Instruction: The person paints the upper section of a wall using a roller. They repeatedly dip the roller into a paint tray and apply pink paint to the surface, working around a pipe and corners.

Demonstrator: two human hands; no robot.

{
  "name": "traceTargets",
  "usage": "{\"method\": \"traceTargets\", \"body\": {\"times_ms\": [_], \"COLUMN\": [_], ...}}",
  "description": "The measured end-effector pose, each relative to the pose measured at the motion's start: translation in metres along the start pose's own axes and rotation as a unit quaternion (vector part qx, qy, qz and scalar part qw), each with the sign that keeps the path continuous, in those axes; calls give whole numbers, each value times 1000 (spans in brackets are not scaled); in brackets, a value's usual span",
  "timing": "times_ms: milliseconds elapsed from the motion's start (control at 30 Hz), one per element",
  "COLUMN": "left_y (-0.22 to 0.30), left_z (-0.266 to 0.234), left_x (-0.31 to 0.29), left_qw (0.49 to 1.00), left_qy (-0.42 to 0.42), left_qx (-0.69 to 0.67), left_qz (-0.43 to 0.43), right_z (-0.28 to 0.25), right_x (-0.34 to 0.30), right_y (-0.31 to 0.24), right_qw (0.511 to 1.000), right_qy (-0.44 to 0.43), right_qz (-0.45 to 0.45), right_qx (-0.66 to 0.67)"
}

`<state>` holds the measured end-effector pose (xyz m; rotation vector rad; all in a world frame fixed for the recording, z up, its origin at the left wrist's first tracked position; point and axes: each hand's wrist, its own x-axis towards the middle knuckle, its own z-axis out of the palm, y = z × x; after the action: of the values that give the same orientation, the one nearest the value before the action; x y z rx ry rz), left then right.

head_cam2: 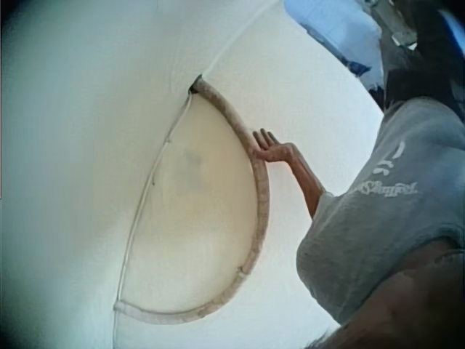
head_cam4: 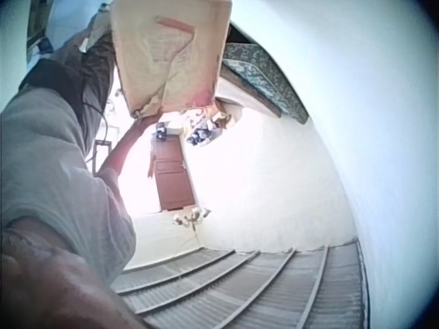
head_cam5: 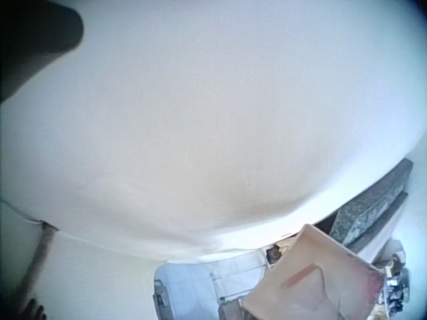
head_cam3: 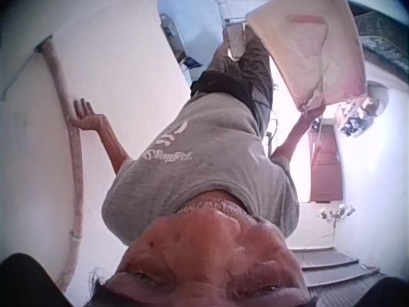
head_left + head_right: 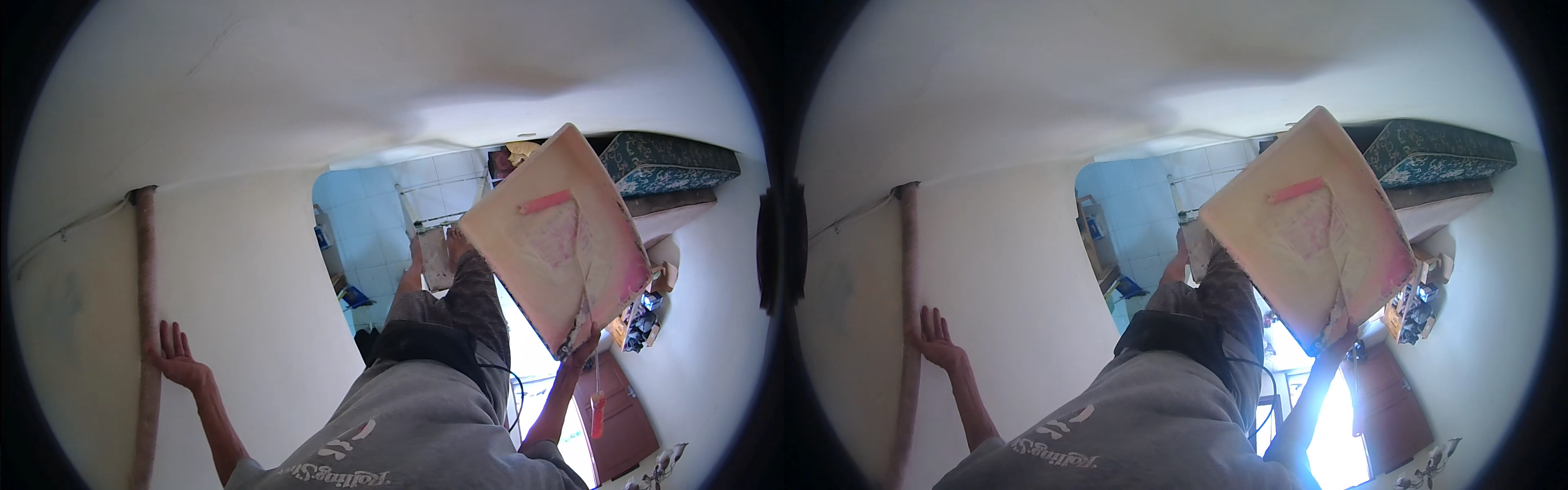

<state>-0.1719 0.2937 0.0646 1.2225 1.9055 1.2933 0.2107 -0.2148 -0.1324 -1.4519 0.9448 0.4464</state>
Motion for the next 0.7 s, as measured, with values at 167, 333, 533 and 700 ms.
{"method": "traceTargets", "body": {"times_ms": [167,333,533,700], "left_y": [30,37,43,44], "left_z": [9,8,2,20], "left_x": [-30,-46,-60,-85], "left_qw": [999,995,996,980], "left_qy": [43,98,43,33], "left_qx": [20,-13,12,111], "left_qz": [16,34,79,159], "right_z": [-11,-58,-52,-64], "right_x": [15,58,52,48], "right_y": [-1,25,27,28], "right_qw": [1000,993,982,994], "right_qy": [8,-87,-152,-105], "right_qz": [20,-26,-26,-27], "right_qx": [14,78,110,36]}}
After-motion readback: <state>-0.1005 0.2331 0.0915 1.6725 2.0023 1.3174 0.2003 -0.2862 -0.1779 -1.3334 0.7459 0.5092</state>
